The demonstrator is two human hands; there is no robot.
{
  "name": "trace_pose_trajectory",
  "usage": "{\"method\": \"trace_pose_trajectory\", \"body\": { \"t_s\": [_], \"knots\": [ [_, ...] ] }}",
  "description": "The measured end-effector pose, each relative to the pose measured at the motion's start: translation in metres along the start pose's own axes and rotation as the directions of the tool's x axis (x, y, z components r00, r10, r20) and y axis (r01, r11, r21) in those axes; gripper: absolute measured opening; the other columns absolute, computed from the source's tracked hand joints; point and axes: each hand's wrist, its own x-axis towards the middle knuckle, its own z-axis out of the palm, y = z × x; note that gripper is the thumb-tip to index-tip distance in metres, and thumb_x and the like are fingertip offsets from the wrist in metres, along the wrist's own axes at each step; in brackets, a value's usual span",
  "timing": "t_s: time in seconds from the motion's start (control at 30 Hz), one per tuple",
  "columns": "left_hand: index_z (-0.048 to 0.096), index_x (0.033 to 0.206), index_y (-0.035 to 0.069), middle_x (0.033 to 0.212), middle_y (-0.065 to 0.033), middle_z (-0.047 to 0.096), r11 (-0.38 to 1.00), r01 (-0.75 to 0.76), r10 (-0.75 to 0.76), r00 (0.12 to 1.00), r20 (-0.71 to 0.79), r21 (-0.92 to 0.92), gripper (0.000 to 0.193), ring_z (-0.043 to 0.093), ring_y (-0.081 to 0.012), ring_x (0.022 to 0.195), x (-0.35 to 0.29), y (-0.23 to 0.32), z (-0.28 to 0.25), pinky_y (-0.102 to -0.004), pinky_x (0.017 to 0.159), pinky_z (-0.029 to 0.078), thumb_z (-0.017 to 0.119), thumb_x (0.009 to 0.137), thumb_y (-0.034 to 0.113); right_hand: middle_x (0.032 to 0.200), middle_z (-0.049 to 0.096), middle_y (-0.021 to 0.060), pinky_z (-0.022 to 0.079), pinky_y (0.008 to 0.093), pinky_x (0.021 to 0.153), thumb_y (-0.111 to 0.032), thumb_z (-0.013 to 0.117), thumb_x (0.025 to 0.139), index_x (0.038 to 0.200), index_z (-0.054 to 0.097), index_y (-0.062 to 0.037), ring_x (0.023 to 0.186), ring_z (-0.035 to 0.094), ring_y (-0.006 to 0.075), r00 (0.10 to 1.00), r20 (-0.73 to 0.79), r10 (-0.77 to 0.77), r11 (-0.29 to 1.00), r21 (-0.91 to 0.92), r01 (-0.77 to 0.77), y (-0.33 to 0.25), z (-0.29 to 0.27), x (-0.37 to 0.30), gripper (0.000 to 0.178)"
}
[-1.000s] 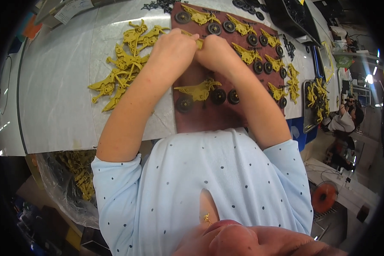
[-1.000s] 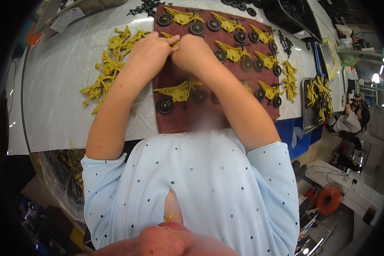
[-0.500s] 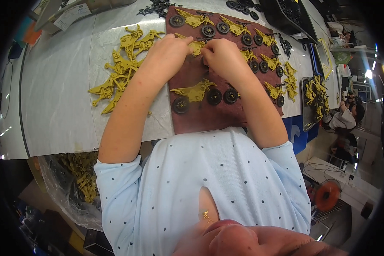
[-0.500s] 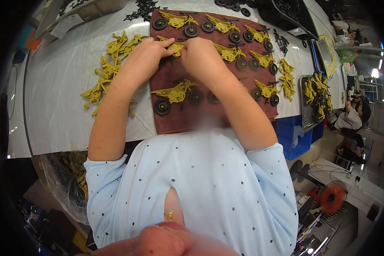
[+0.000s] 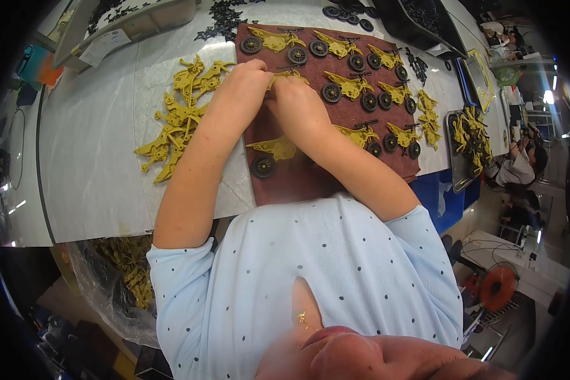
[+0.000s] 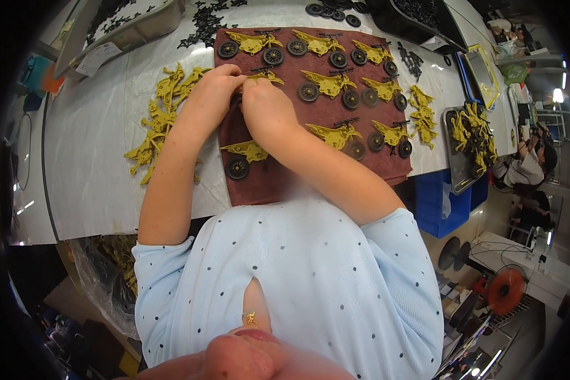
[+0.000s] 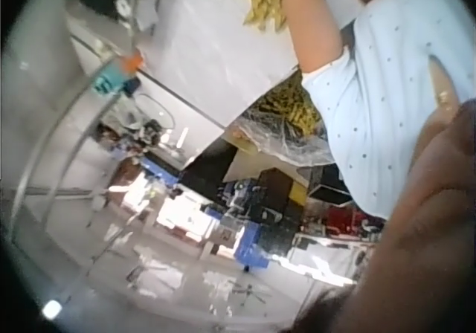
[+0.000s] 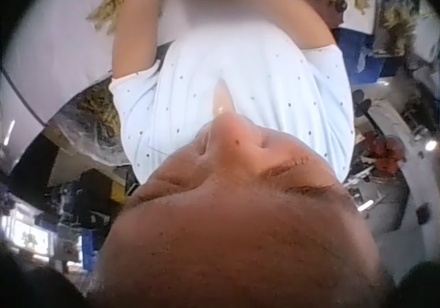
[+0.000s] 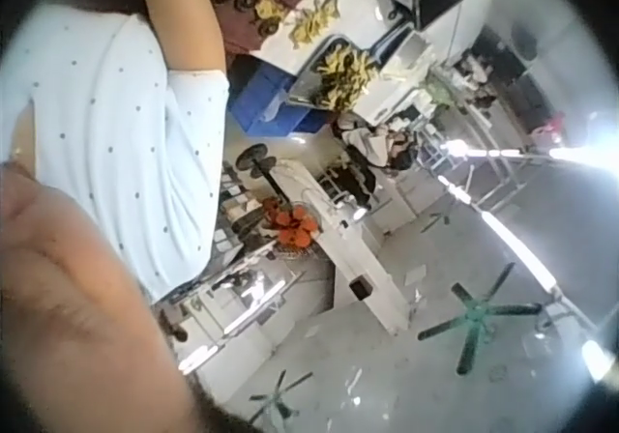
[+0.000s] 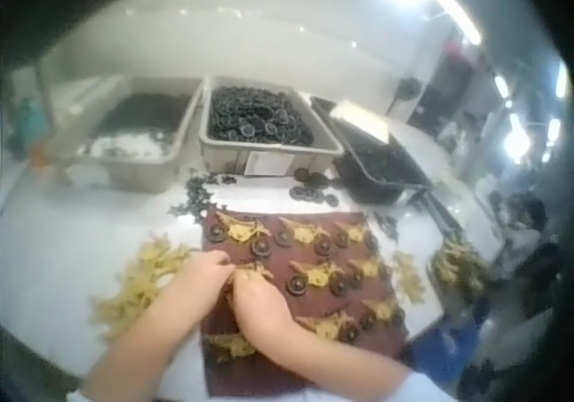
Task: The person assembles toy motorcycles by attaching handlebar parts to the motorcycle frames, pressing the motorcycle body halves together with the wheels by hand, and placing the assembled motorcycles onto a tray.
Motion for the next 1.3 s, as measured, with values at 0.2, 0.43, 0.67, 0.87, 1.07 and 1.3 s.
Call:
{"method": "trace_pose_trajectory", "body": {
  "t_s": [0.2, 0.43, 0.67, 0.87, 1.07, 1.3],
  "knots": [
    [0.066, 0.096, -0.005, 0.099, -0.0179, 0.062, 0.995, 0.031, -0.033, 0.999, 0.013, 0.093, 0.021, 0.061, -0.0331, 0.093, -0.005, -0.001, 0.003, -0.0375, 0.080, 0.049, 0.056, 0.078, 0.003, 0.087, 0.062, 0.0193, 0.052, 0.0418, 0.070, -0.013, 0.066, 0.080, 0.087, 0.061, 0.0008, 0.081, 0.063, 0.0353, 0.999, 0.035, -0.003, 0.993, -0.116, 0.007, 0.001, 0.000, -0.004, 0.016],
    [0.066, 0.097, -0.005, 0.099, -0.0179, 0.063, 0.997, 0.015, -0.014, 1.000, -0.019, 0.072, 0.021, 0.061, -0.0329, 0.094, -0.007, -0.004, 0.001, -0.0371, 0.082, 0.049, 0.055, 0.081, 0.002, 0.089, 0.063, 0.0184, 0.055, 0.0359, 0.068, -0.006, 0.056, 0.082, 0.086, 0.064, 0.0008, 0.079, 0.067, 0.0303, 0.979, 0.179, 0.100, 0.957, -0.287, -0.046, -0.005, -0.005, -0.005, 0.011],
    [0.065, 0.103, -0.005, 0.109, -0.0183, 0.063, 1.000, 0.030, -0.030, 1.000, -0.006, 0.003, 0.027, 0.060, -0.0341, 0.101, -0.006, -0.002, -0.015, -0.0384, 0.088, 0.048, 0.051, 0.081, -0.002, 0.078, 0.063, 0.0196, 0.054, 0.0385, 0.062, -0.022, 0.063, 0.086, 0.078, 0.064, 0.0030, 0.071, 0.066, 0.0335, 0.998, 0.042, 0.047, 0.969, -0.244, -0.035, -0.008, 0.004, -0.004, 0.026],
    [0.064, 0.107, -0.004, 0.111, -0.0168, 0.064, 0.996, 0.083, -0.083, 0.996, -0.017, -0.024, 0.031, 0.060, -0.0337, 0.102, -0.010, -0.005, -0.019, -0.0386, 0.089, 0.048, 0.049, 0.079, -0.004, 0.082, 0.063, 0.0177, 0.051, 0.0421, 0.071, -0.015, 0.068, 0.078, 0.080, 0.063, 0.0008, 0.078, 0.064, 0.0363, 1.000, 0.029, 0.012, 0.999, -0.041, -0.011, 0.001, -0.012, -0.007, 0.017],
    [0.065, 0.108, -0.002, 0.113, -0.0148, 0.063, 0.993, 0.113, -0.114, 0.993, 0.030, 0.035, 0.033, 0.059, -0.0324, 0.103, -0.011, 0.005, -0.024, -0.0373, 0.090, 0.047, 0.049, 0.078, -0.004, 0.076, 0.065, 0.0175, 0.051, 0.0383, 0.067, -0.008, 0.066, 0.078, 0.082, 0.061, 0.0024, 0.070, 0.064, 0.0346, 0.989, 0.031, 0.142, 0.962, 0.230, -0.145, 0.013, -0.038, -0.007, 0.012],
    [0.065, 0.112, 0.003, 0.123, -0.0051, 0.061, 0.967, 0.036, -0.054, 0.997, 0.062, 0.252, 0.034, 0.059, -0.0279, 0.101, -0.016, 0.010, -0.011, -0.0352, 0.088, 0.050, 0.051, 0.080, 0.004, 0.076, 0.065, 0.0196, 0.052, 0.0401, 0.069, -0.008, 0.063, 0.080, 0.080, 0.066, 0.0015, 0.072, 0.064, 0.0347, 0.999, -0.050, -0.002, 1.000, -0.005, 0.002, 0.012, -0.022, -0.008, 0.010]
  ]
}}
